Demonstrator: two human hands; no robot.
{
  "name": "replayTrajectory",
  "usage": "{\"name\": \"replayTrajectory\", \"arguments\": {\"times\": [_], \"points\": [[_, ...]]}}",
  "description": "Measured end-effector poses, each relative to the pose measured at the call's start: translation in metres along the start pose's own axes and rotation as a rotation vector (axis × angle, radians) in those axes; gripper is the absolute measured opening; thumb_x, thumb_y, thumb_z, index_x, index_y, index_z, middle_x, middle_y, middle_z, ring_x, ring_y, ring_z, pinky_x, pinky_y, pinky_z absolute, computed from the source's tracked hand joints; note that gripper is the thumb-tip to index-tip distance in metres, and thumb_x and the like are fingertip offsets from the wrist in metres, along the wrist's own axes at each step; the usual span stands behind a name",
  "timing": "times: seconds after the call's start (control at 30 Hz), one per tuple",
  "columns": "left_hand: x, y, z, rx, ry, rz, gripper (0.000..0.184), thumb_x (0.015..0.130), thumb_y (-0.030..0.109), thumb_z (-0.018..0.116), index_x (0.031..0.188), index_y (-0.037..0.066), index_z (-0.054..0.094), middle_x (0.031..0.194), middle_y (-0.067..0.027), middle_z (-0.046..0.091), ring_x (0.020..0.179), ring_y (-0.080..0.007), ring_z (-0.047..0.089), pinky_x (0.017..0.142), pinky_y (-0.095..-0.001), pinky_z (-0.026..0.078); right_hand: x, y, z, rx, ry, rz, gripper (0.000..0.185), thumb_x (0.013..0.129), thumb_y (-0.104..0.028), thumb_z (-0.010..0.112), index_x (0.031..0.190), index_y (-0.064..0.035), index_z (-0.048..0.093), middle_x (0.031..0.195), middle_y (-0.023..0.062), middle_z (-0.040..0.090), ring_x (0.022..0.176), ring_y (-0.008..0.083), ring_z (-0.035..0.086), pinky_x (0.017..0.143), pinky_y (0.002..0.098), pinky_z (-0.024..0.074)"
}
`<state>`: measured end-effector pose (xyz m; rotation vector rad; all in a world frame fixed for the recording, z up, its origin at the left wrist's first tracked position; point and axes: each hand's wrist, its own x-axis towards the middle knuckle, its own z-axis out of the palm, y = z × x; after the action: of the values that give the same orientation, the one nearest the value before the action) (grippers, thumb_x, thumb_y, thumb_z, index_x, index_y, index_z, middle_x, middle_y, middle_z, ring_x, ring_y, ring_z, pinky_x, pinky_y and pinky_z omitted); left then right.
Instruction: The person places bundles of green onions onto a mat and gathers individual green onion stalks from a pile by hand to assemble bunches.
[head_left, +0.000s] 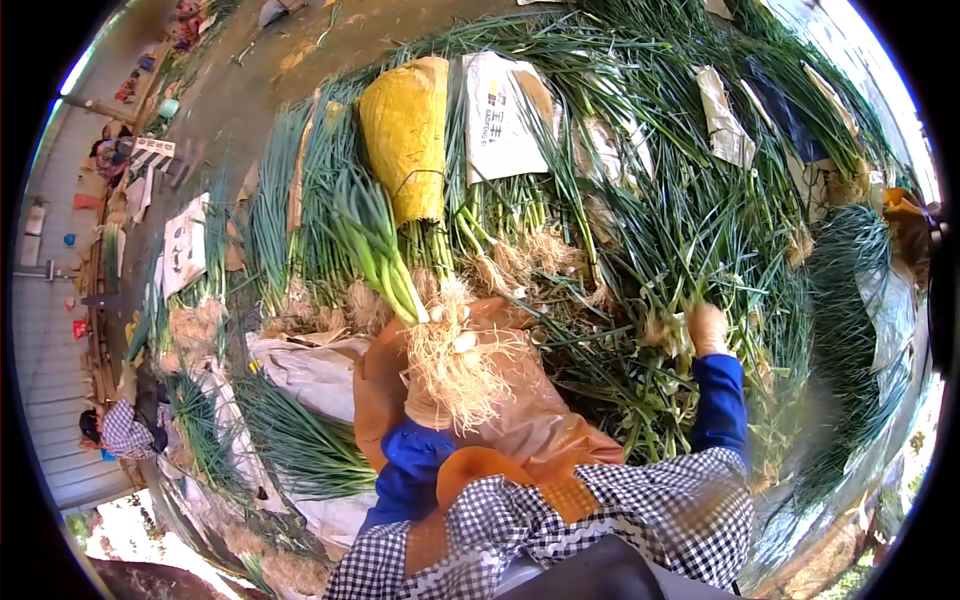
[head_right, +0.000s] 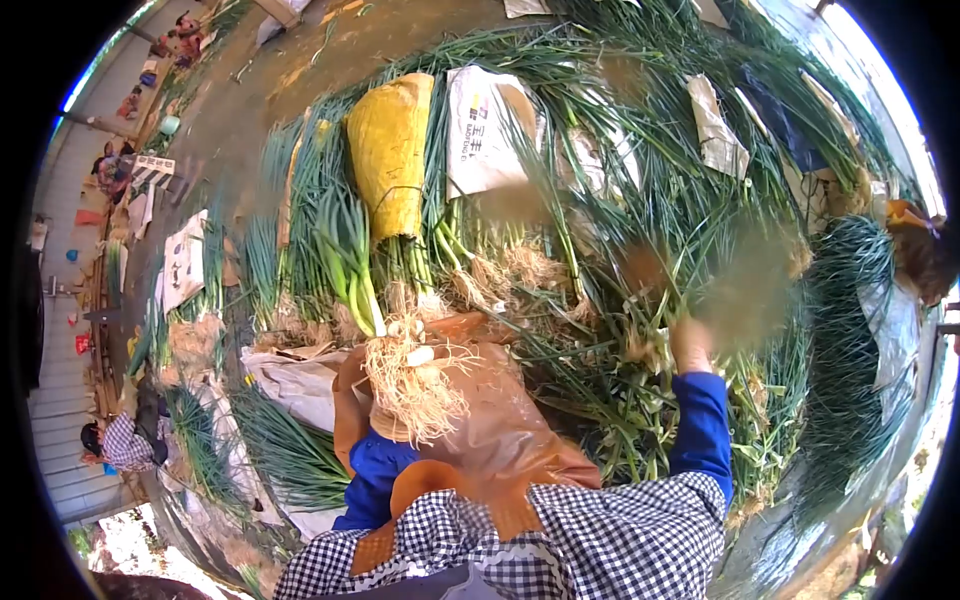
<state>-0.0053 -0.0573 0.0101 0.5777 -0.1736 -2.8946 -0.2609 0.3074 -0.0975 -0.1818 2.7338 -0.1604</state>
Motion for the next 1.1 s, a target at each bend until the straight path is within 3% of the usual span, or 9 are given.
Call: {"name": "replayTrajectory", "arguments": {"times": [0.07, 0.17, 0.37, 0.5, 0.73, 0.8, 0.87, 0.93, 1.1], "points": [[0.009, 0.002, -0.029, 0.065, -0.086, -0.079, 0.033, 0.091, 0.024, 0.042, 0.12, 0.008, 0.044, 0.112, -0.0099, 0.052, 0.083, -0.0172, 0.049, 0.068, -0.0306, 0.045, -0.013, -0.007, -0.023, -0.583, -0.25, -0.004, 0.043, 0.086, -0.043, 0.045, 0.093, -0.0059, 0.066, 0.087, 0.0112, 0.065, 0.071, 0.0254, 0.063, 0.061, 0.0364, 0.0489], [0.014, -0.016, -0.005, 0.017, -0.049, -0.053, 0.046, 0.085, 0.018, 0.054, 0.126, 0.001, 0.042, 0.114, -0.0131, 0.053, 0.097, -0.0211, 0.053, 0.088, -0.0336, 0.045, 0.016, -0.099, -0.008, -0.138, -0.195, -0.174, 0.053, 0.082, -0.056, 0.046, 0.082, -0.0056, 0.064, 0.082, 0.0143, 0.065, 0.075, 0.0282, 0.064, 0.064, 0.0376, 0.0495], [0.008, -0.024, 0.021, 0.164, 0.375, -0.023, 0.021, 0.083, 0.01, 0.057, 0.101, 0.0, 0.057, 0.089, -0.0094, 0.063, 0.078, -0.0213, 0.062, 0.073, -0.0344, 0.053, 0.122, -0.17, 0.093, -0.126, 0.001, -0.215, 0.031, 0.073, -0.038, 0.063, 0.083, -0.0091, 0.066, 0.081, 0.0127, 0.065, 0.081, 0.0311, 0.063, 0.067, 0.0392, 0.0497], [0.013, -0.031, 0.006, 0.206, 0.335, -0.121, 0.022, 0.083, 0.009, 0.055, 0.102, -0.001, 0.056, 0.092, -0.0103, 0.062, 0.08, -0.0204, 0.062, 0.076, -0.0322, 0.052, 0.065, -0.189, 0.029, 0.488, 0.119, -0.3, 0.026, 0.075, -0.03, 0.063, 0.083, -0.0054, 0.061, 0.074, 0.013, 0.063, 0.069, 0.0311, 0.061, 0.061, 0.0395, 0.0455], [0.035, -0.107, -0.026, 0.288, 0.284, -0.154, 0.026, 0.082, 0.005, 0.056, 0.107, 0.0, 0.053, 0.098, -0.0106, 0.06, 0.089, -0.0216, 0.059, 0.08, -0.0325, 0.05, -0.073, -0.226, 0.018, 1.322, -0.509, -0.23, 0.026, 0.088, -0.023, 0.056, 0.104, -0.0029, 0.054, 0.084, 0.005, 0.057, 0.076, 0.0111, 0.053, 0.065, 0.0261, 0.0458], [0.033, -0.107, -0.036, 0.323, 0.337, -0.083, 0.021, 0.081, 0.004, 0.057, 0.102, 0.0, 0.055, 0.095, -0.0102, 0.06, 0.088, -0.0226, 0.059, 0.08, -0.0326, 0.05, -0.085, -0.234, 0.031, 1.828, -0.719, -0.145, 0.026, 0.092, -0.025, 0.05, 0.107, -0.0035, 0.051, 0.091, 0.0054, 0.058, 0.08, 0.0129, 0.055, 0.071, 0.0266, 0.0474], [0.034, -0.104, -0.046, 0.323, 0.341, -0.093, 0.022, 0.081, 0.003, 0.056, 0.103, 0.0, 0.055, 0.095, -0.01, 0.06, 0.088, -0.0228, 0.059, 0.08, -0.0323, 0.05, -0.093, -0.233, 0.025, 1.798, -0.693, -0.278, 0.025, 0.092, -0.022, 0.049, 0.109, -0.0034, 0.05, 0.098, 0.0068, 0.058, 0.086, 0.0139, 0.057, 0.073, 0.0273, 0.0481], [0.031, -0.101, -0.046, 0.337, 0.347, -0.082, 0.021, 0.08, 0.001, 0.056, 0.102, 0.0, 0.055, 0.094, -0.0101, 0.06, 0.087, -0.0228, 0.06, 0.078, -0.0322, 0.051, -0.084, -0.233, 0.042, 1.807, -1.089, -0.211, 0.028, 0.091, -0.016, 0.05, 0.113, 0.0002, 0.047, 0.11, 0.0124, 0.057, 0.096, 0.0194, 0.058, 0.076, 0.0304, 0.0503], [0.032, -0.099, -0.054, 0.371, 0.438, 0.023, 0.019, 0.08, 0.001, 0.056, 0.099, 0.001, 0.055, 0.092, -0.0087, 0.059, 0.084, -0.0215, 0.059, 0.076, -0.0311, 0.051, -0.117, -0.237, -0.01, 1.725, -0.765, -0.168, 0.023, 0.092, -0.011, 0.042, 0.108, 0.0047, 0.046, 0.104, 0.0168, 0.058, 0.088, 0.0233, 0.06, 0.076, 0.0336, 0.0514]]}}
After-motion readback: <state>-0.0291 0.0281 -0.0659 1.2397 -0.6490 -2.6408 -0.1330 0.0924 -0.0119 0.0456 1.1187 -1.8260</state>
